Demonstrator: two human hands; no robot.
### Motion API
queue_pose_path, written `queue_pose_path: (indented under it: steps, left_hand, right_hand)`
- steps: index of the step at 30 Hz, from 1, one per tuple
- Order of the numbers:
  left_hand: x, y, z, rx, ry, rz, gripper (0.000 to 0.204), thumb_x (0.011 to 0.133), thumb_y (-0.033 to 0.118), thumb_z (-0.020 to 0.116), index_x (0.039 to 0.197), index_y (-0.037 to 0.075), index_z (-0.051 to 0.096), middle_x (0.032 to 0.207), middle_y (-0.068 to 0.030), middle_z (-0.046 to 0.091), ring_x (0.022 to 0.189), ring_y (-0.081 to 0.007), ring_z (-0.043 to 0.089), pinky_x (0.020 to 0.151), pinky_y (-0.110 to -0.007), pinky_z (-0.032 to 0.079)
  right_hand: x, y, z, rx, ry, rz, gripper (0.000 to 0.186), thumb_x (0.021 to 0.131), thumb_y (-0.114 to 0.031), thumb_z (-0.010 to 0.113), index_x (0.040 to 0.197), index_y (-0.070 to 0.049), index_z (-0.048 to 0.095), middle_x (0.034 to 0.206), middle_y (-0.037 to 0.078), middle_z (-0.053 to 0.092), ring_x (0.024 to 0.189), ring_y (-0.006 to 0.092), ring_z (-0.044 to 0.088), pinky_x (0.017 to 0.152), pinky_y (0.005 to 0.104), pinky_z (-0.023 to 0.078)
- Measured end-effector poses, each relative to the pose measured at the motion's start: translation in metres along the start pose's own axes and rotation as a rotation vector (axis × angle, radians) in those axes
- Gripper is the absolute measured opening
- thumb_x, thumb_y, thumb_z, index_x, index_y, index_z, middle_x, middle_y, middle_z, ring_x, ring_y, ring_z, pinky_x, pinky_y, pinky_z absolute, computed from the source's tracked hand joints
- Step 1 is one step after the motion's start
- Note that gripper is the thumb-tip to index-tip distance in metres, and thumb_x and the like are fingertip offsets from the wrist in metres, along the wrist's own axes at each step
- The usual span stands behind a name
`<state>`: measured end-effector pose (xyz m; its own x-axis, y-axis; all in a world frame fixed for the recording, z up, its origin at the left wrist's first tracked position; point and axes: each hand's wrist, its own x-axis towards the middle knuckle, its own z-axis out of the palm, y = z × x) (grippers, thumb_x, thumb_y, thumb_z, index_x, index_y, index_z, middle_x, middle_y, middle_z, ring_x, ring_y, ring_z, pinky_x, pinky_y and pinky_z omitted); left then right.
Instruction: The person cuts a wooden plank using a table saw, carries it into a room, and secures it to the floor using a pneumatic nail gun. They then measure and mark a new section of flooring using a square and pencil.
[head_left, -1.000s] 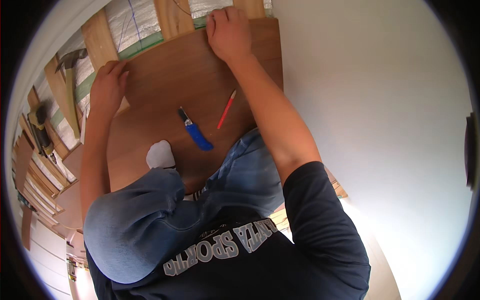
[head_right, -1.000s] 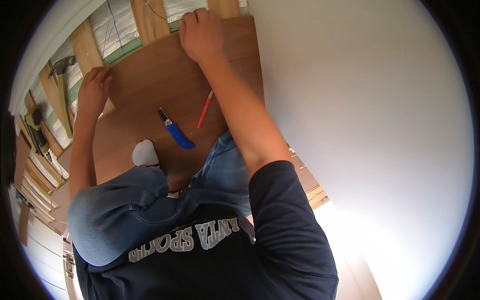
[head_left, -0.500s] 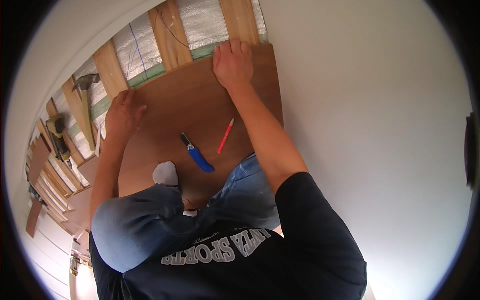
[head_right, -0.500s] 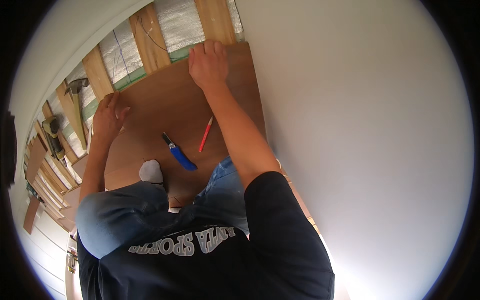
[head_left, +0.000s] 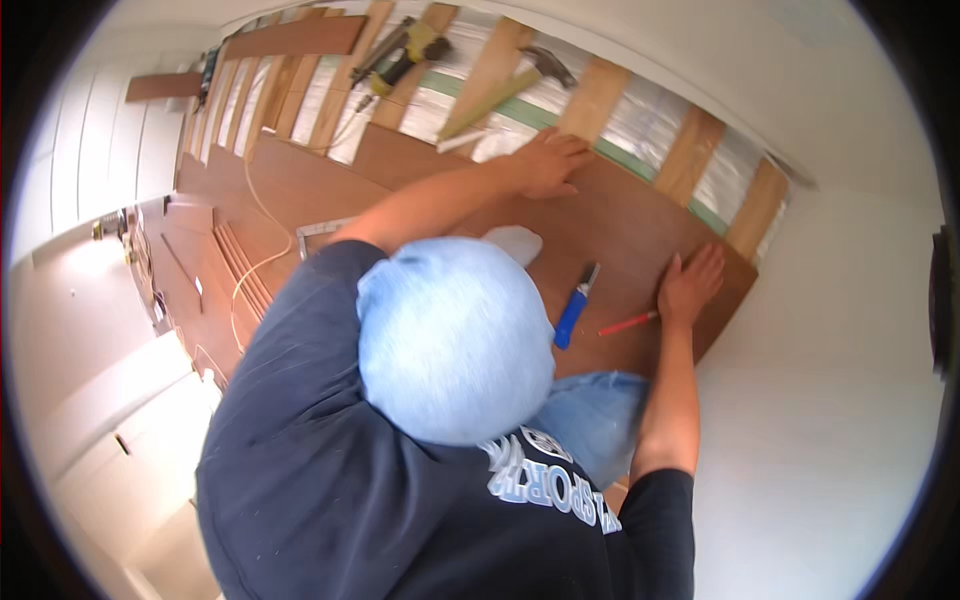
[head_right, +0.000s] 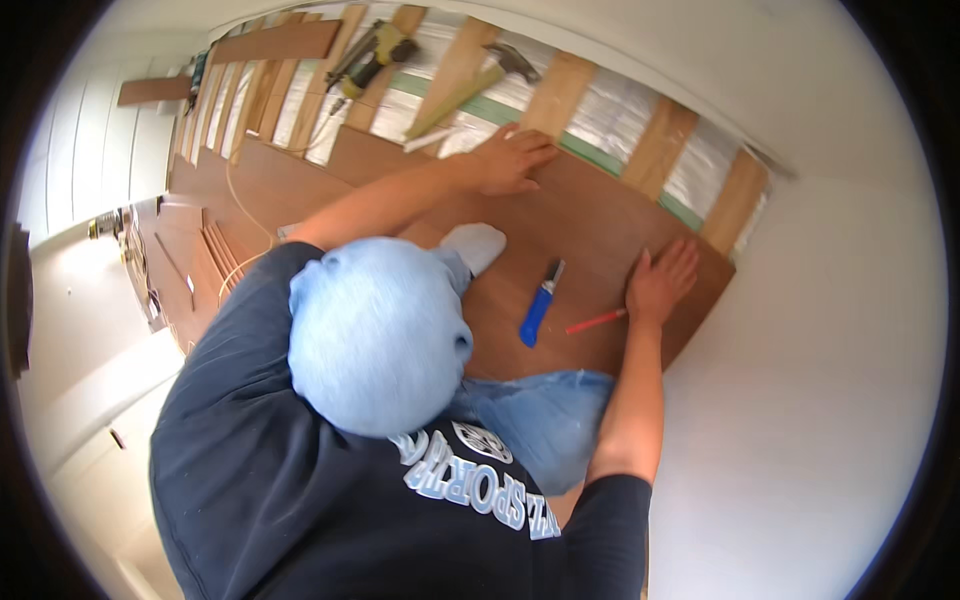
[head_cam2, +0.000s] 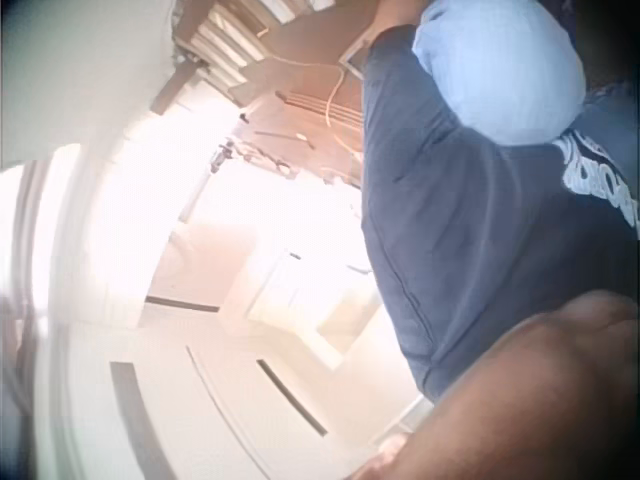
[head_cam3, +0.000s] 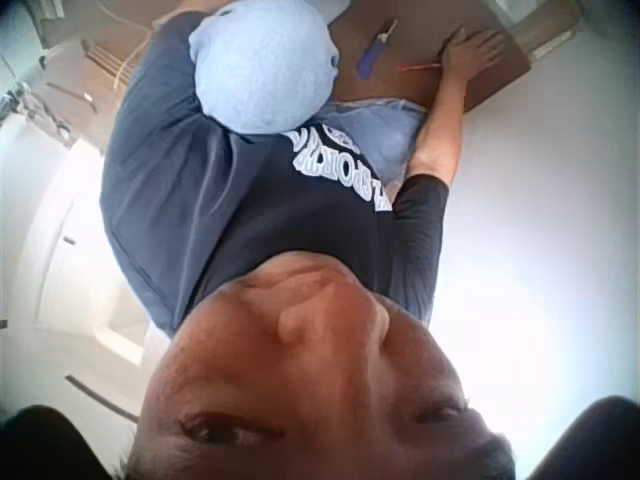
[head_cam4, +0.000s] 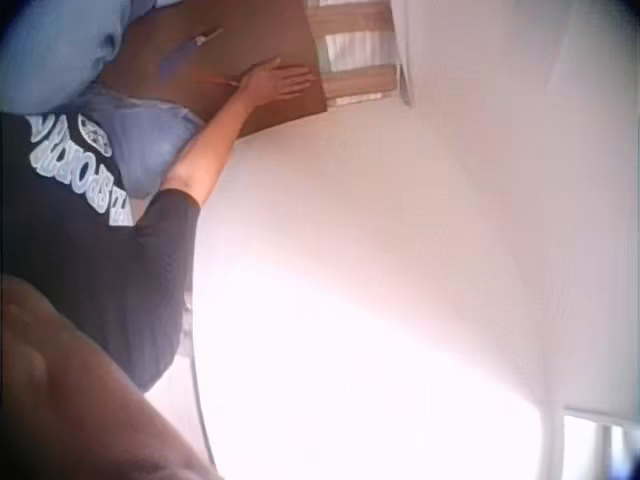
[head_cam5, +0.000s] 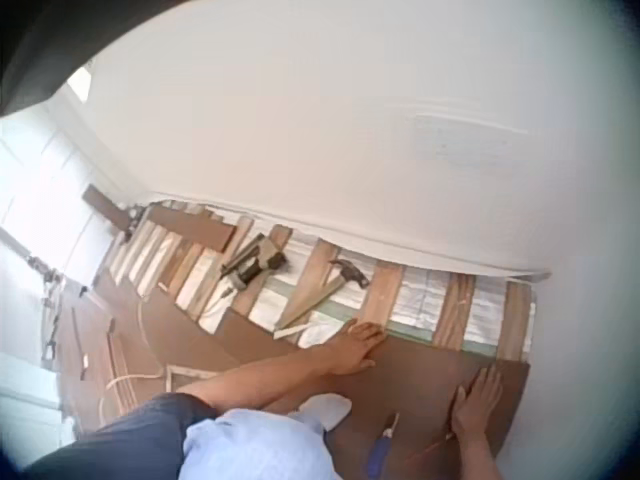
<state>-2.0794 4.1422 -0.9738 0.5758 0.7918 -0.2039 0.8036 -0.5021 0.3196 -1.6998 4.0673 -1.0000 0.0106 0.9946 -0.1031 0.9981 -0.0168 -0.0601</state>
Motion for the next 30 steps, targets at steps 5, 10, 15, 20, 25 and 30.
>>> queue_pose_path:
  steps: [5,10,15,20,25,30]
  left_hand:
    - [-0.081,-0.13,-0.002,-0.047,0.655,-0.378,0.04,0.086,0.022,0.068,0.122,0.005,0.067,0.126,-0.0177,0.066,0.12,-0.0363,0.061,0.102,-0.053,0.045]
    - [-0.206,-0.294,-0.032,0.158,0.279,-0.993,0.048,0.085,0.023,0.067,0.127,0.004,0.059,0.123,-0.0261,0.064,0.12,-0.047,0.061,0.099,-0.058,0.05]
    - [-0.201,-0.333,-0.051,0.252,-0.062,-0.928,0.075,0.084,0.047,0.073,0.148,0.016,0.051,0.144,-0.0191,0.056,0.138,-0.0407,0.048,0.114,-0.06,0.034]
    - [-0.2,-0.286,-0.104,-0.105,0.222,-0.67,0.056,0.083,0.033,0.076,0.131,0.007,0.066,0.124,-0.0192,0.064,0.123,-0.038,0.057,0.103,-0.047,0.045]
    - [-0.174,-0.134,-0.141,-0.293,0.409,-0.266,0.06,0.078,0.018,0.085,0.129,0.002,0.058,0.122,-0.0187,0.058,0.117,-0.0384,0.054,0.103,-0.045,0.043]
    - [-0.067,0.011,-0.127,-0.578,0.313,0.271,0.06,0.083,0.037,0.081,0.131,0.008,0.059,0.127,-0.0159,0.055,0.122,-0.0392,0.051,0.107,-0.051,0.038]
  right_hand:
    - [-0.074,0.018,0.007,0.072,-0.02,-0.061,0.072,0.105,-0.044,0.049,0.159,0.0,0.03,0.167,0.02,0.027,0.154,0.0387,0.026,0.125,0.053,0.02]
    - [-0.121,-0.013,-0.063,0.243,-0.324,0.182,0.055,0.106,-0.04,0.051,0.145,-0.001,0.051,0.146,0.022,0.054,0.139,0.0393,0.048,0.12,0.05,0.031]
    - [-0.162,-0.056,-0.093,0.708,-0.128,0.376,0.038,0.106,-0.029,0.055,0.128,0.001,0.063,0.139,0.023,0.059,0.132,0.0375,0.054,0.113,0.0436,0.041]
    - [-0.12,-0.132,-0.143,1.014,-0.194,0.281,0.032,0.106,-0.021,0.059,0.131,-0.001,0.063,0.135,0.012,0.062,0.123,0.0198,0.059,0.105,0.0316,0.047]
    - [-0.04,-0.212,-0.187,1.538,-0.593,0.242,0.04,0.106,-0.019,0.061,0.141,-0.001,0.056,0.133,0.009,0.064,0.124,0.0165,0.061,0.106,0.0303,0.047]
    - [0.014,-0.259,-0.188,1.744,-0.108,0.566,0.031,0.103,-0.023,0.068,0.123,0.0,0.07,0.119,0.006,0.071,0.111,0.0125,0.064,0.096,0.03,0.051]
